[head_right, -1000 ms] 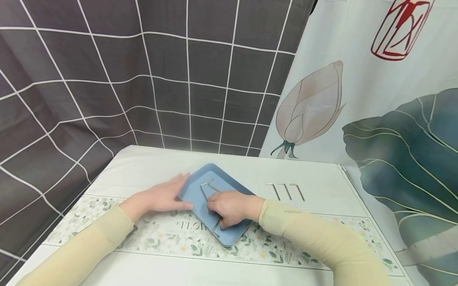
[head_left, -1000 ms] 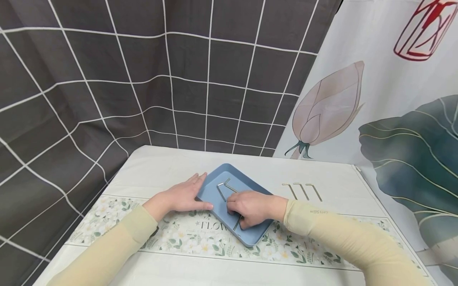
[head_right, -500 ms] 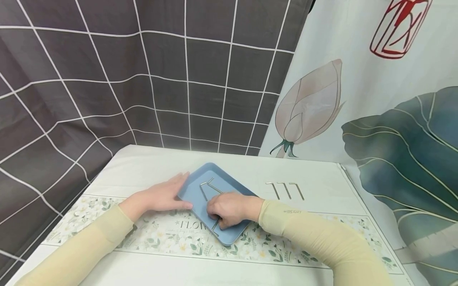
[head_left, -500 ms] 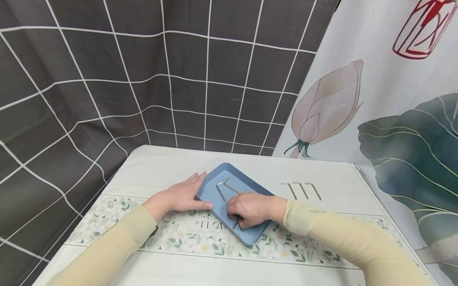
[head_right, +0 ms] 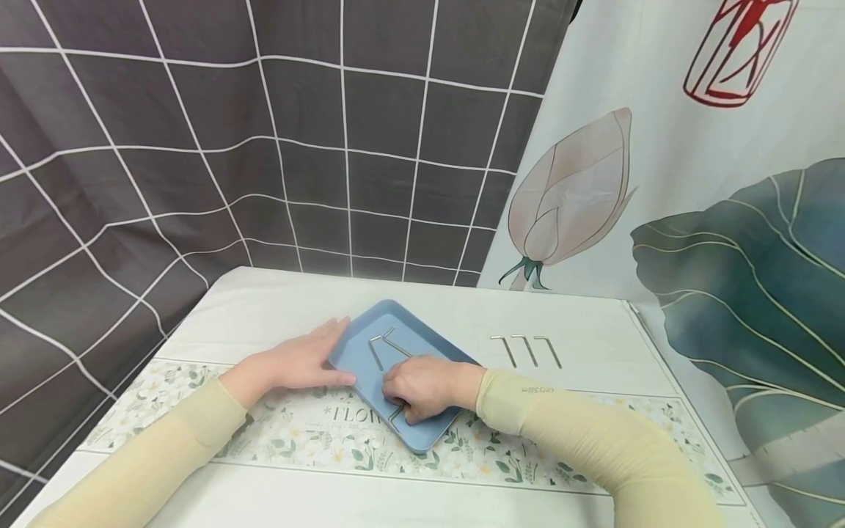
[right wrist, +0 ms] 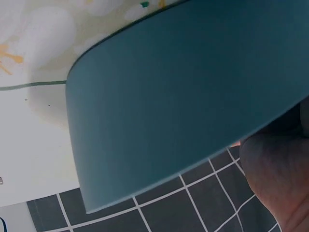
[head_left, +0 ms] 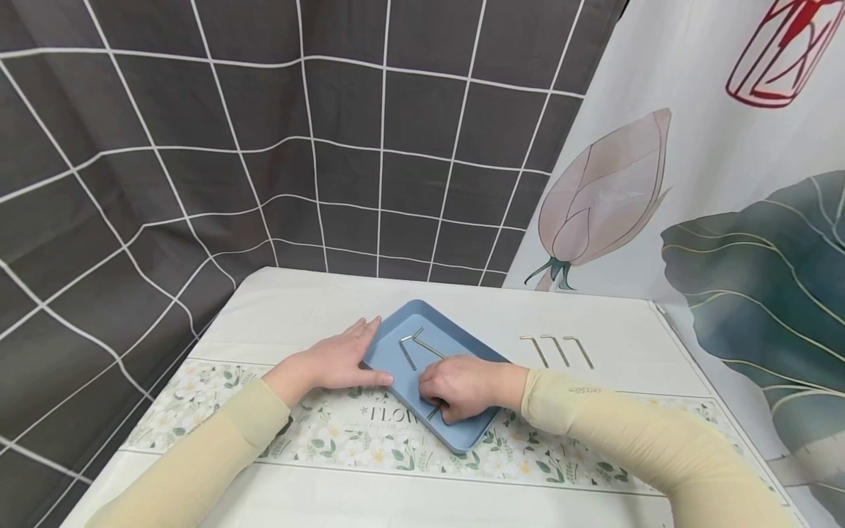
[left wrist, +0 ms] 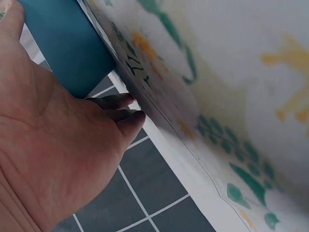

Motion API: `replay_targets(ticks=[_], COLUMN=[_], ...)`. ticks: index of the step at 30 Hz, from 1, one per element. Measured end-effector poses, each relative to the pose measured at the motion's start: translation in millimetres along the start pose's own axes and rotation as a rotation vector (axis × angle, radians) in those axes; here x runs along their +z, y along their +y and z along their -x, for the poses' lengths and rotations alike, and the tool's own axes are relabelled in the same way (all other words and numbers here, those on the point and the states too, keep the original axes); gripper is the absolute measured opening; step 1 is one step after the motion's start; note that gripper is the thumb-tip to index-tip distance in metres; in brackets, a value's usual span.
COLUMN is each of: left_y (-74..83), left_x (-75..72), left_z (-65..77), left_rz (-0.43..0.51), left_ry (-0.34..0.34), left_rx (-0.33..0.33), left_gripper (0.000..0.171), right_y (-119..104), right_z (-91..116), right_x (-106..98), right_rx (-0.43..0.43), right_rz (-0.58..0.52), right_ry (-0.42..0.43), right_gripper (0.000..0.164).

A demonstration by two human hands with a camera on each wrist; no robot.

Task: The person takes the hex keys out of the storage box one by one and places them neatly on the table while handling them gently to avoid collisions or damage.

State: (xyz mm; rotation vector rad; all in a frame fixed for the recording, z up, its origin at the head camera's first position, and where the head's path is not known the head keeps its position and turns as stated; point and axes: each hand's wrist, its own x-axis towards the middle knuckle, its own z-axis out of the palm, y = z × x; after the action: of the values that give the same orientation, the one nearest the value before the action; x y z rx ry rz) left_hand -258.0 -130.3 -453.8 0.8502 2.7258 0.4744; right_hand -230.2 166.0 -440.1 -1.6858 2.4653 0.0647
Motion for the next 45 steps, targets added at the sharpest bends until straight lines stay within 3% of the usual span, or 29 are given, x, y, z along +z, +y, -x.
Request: replay_targets(ticks=[14, 25, 45], left_y=[0.4, -0.7, 3.2], left_x=[-0.6, -0.8, -2.5], left_z=[0.3, 0.0, 2.4], left_rz=[0.018, 0.015, 0.008], left_ry=[-0.002, 0.005, 0.004], left_rx=[-0.007, -0.002, 0.002], left_gripper=[0.134, 0.133, 0.133], right_y=[7.9, 19.4, 21.1], right_z=[13.6, 21.4, 33.8], right_x=[-4.7, -9.3, -17.4], right_rx=[0.109, 0.086, 0.161], right_rz=[-0.074, -0.119, -0.156], right_ry=[0.016, 0.097, 0.154], right_gripper=[0.036, 0.032, 0.033])
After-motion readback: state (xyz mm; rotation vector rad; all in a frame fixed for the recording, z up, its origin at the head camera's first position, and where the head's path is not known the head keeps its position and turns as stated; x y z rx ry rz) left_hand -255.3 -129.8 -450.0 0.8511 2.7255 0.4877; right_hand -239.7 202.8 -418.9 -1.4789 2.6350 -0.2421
